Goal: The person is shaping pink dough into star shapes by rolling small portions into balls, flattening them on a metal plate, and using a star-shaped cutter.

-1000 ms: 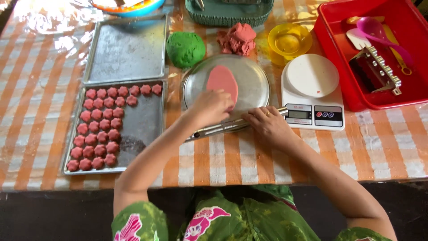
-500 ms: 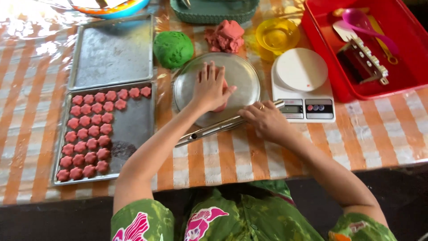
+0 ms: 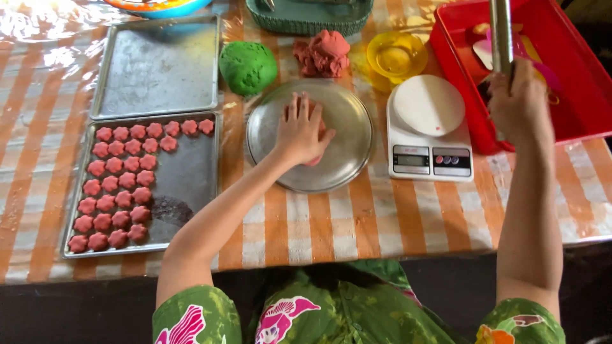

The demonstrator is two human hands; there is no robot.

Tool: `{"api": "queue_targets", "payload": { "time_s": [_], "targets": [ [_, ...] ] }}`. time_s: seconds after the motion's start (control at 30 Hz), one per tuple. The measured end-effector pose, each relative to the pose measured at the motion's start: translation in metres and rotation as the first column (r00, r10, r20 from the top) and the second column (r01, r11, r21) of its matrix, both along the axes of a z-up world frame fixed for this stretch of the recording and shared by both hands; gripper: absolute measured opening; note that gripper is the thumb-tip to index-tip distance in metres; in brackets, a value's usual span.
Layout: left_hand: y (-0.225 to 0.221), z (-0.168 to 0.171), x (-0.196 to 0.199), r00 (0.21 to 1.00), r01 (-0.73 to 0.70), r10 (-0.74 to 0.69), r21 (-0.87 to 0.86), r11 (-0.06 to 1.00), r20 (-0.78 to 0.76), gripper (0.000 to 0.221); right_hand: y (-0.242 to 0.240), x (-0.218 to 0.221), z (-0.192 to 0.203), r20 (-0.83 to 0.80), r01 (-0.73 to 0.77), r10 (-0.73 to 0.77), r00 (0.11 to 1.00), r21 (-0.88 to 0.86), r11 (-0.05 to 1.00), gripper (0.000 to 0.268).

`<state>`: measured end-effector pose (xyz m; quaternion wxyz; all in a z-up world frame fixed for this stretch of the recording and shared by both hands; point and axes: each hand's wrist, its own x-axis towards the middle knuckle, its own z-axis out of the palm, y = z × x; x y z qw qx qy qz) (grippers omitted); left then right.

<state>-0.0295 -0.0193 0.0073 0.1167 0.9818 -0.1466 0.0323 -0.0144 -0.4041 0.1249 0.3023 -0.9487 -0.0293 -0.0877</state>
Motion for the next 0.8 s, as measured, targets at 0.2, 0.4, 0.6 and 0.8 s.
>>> {"api": "queue_targets", "payload": {
  "time_s": [0.2, 0.4, 0.6, 0.8],
  "targets": [
    [-0.005, 0.004, -0.007, 0.998, -0.013, 0.016, 0.051, 0.999, -0.062, 0.082, 0.025, 0.021, 0.008, -0.272, 0.084, -0.124, 0.954, -0.152, 0.985, 0.027],
    [-0.005, 0.006, -0.008, 0.994, -0.028, 0.030, 0.020, 0.999, -0.107, 0.082, -0.011, 0.057, -0.002, -0.410, 0.215, -0.277, 0.869, -0.191, 0.958, 0.045],
    [-0.004, -0.005, -0.006, 0.995, -0.028, 0.026, -0.011, 1.000, -0.100, 0.085, -0.028, 0.058, -0.029, -0.586, 0.141, -0.198, 0.786, -0.143, 0.980, 0.039],
    [0.017, 0.047, -0.017, 0.947, -0.088, -0.003, -0.269, 0.959, -0.321, 0.082, -0.034, 0.048, -0.029, -0.437, 0.082, -0.172, 0.883, -0.218, 0.972, 0.048]
  ]
}}
